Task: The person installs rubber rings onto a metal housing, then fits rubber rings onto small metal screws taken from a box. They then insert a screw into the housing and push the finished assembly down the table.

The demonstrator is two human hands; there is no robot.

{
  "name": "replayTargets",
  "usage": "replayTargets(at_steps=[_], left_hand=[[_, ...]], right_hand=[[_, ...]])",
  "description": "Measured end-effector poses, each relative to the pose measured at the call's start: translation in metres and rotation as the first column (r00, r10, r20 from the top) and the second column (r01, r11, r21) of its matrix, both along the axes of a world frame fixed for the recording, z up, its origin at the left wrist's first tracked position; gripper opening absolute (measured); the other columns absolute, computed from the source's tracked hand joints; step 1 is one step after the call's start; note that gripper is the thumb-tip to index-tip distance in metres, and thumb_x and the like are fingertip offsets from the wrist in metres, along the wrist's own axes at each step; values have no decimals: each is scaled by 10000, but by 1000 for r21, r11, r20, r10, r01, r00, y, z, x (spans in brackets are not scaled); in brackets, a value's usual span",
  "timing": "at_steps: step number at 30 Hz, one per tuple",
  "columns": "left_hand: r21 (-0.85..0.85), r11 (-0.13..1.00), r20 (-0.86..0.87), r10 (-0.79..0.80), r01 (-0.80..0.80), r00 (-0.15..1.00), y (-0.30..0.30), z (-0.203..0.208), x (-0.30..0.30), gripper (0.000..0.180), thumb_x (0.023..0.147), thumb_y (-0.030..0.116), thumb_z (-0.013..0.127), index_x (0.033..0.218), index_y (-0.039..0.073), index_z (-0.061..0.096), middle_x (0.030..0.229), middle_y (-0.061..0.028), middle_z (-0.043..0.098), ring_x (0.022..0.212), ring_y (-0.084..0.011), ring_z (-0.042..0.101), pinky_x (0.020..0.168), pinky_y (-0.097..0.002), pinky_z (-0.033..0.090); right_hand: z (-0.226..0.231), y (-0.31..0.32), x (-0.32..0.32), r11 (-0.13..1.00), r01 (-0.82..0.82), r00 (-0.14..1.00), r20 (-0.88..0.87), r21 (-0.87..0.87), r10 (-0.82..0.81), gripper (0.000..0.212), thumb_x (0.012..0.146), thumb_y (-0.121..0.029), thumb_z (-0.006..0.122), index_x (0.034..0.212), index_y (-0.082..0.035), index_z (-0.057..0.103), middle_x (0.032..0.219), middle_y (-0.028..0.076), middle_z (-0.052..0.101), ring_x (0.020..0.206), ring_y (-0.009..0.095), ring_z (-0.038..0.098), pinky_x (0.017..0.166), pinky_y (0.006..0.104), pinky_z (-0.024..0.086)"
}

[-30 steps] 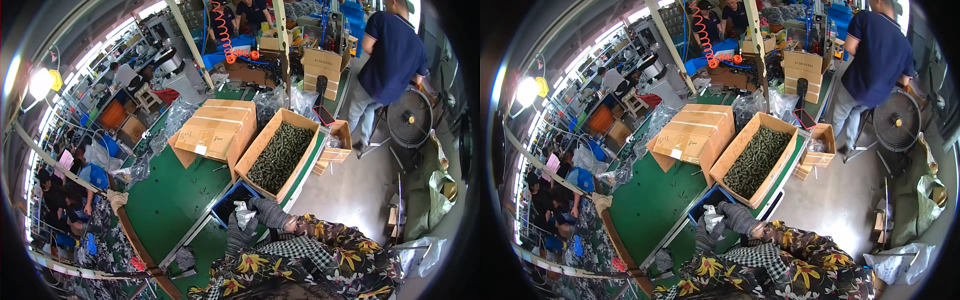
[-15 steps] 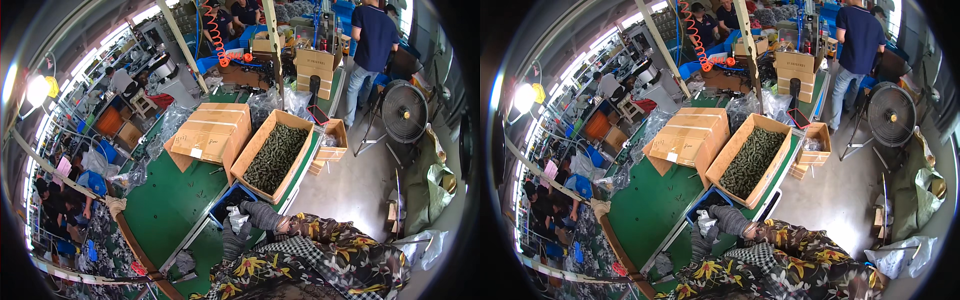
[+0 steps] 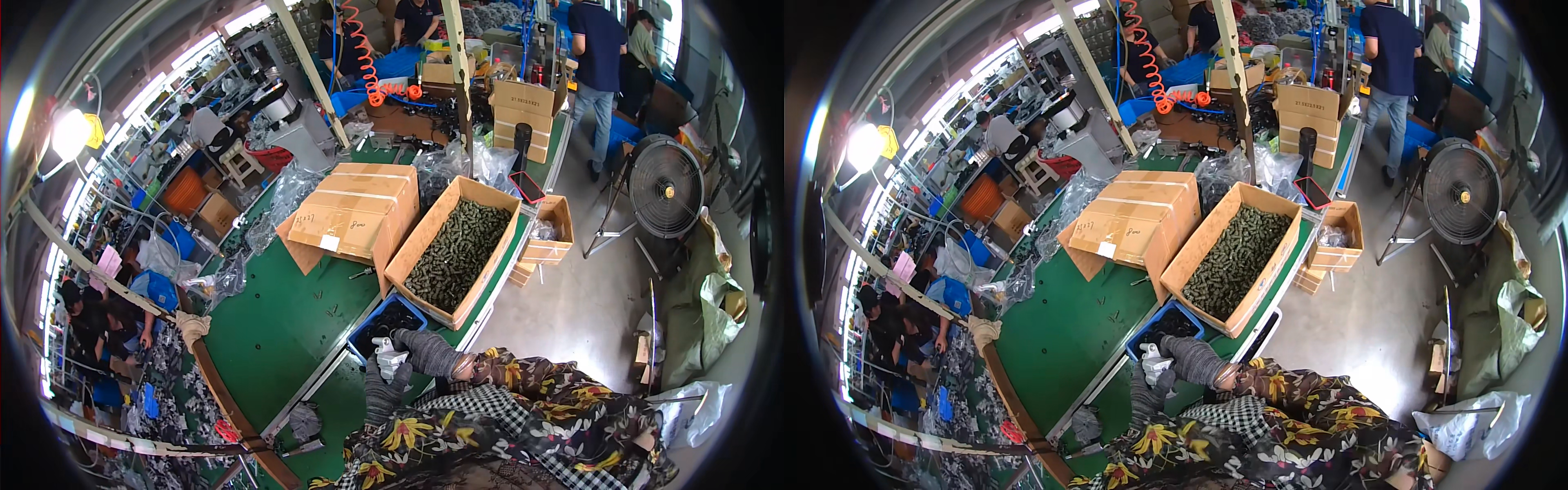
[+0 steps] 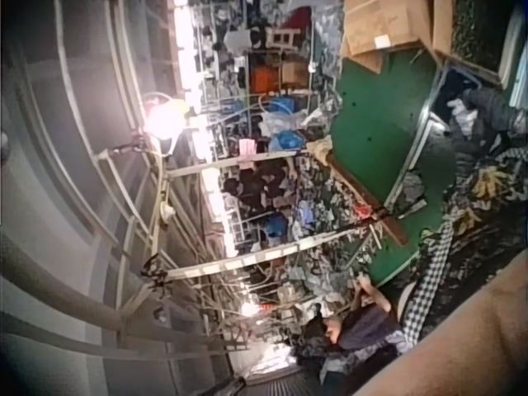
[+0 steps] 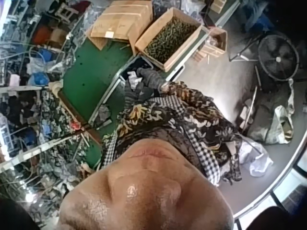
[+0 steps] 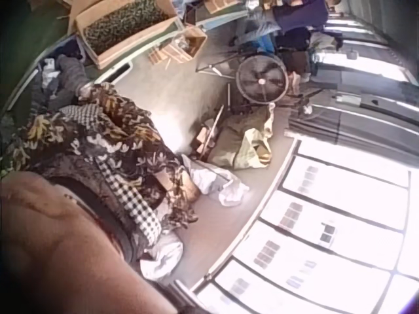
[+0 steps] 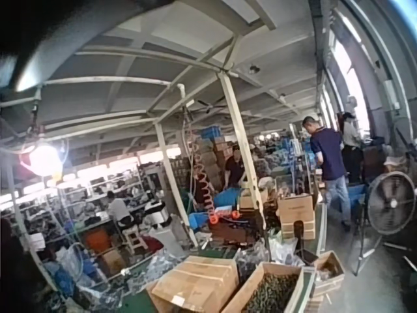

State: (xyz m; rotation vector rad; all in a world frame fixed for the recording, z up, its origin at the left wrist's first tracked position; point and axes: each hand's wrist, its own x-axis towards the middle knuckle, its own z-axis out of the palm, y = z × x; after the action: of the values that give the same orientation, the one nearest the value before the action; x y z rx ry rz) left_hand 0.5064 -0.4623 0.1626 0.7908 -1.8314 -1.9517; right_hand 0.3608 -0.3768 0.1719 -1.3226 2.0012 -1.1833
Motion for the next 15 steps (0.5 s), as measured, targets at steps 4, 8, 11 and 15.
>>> replayTargets(at_steps=[4, 8, 11, 15], left_hand=[[-13, 999, -28, 35, -35, 999, -3, -9, 4, 637, 752, 204, 759, 1234, -1, 395, 1063, -114, 565, 911, -164, 573, 777, -299, 494], [-18, 999, 0, 40, -40, 999, -1, -4, 9, 662, 749, 213, 763, 1243, -14, 387, 1065, -117, 570, 919, -168, 577, 788, -305, 491], [-10, 999, -23, 50, -51, 998, 2, -3, 15, 680, 747, 219, 766, 1253, -24, 382, 1071, -122, 574, 929, -172, 582, 798, -312, 491], [-88, 996, 57, -21, 26, 998, 2, 6, 22, 681, 778, 293, 743, 1278, -11, 395, 1099, -129, 576, 952, -194, 592, 820, -327, 491]], right_hand=[[-5, -5, 5, 1000, 18, 999, -40, -17, -19, 272, 708, -121, 712, 921, -53, 558, 834, 178, 636, 817, 354, 631, 707, 419, 496], [2, -4, 9, 1000, 9, 1000, -28, 17, -9, 251, 718, -109, 691, 922, -56, 555, 818, 182, 633, 815, 361, 629, 703, 425, 496], [-1, -4, 14, 1000, -15, 999, -36, 8, 16, 241, 725, -109, 679, 924, -59, 553, 817, 183, 632, 813, 365, 626, 700, 429, 495], [9, 2, 19, 999, 17, 998, -68, 29, -15, 218, 730, -113, 663, 922, -89, 561, 812, 188, 624, 813, 371, 620, 685, 431, 492]])
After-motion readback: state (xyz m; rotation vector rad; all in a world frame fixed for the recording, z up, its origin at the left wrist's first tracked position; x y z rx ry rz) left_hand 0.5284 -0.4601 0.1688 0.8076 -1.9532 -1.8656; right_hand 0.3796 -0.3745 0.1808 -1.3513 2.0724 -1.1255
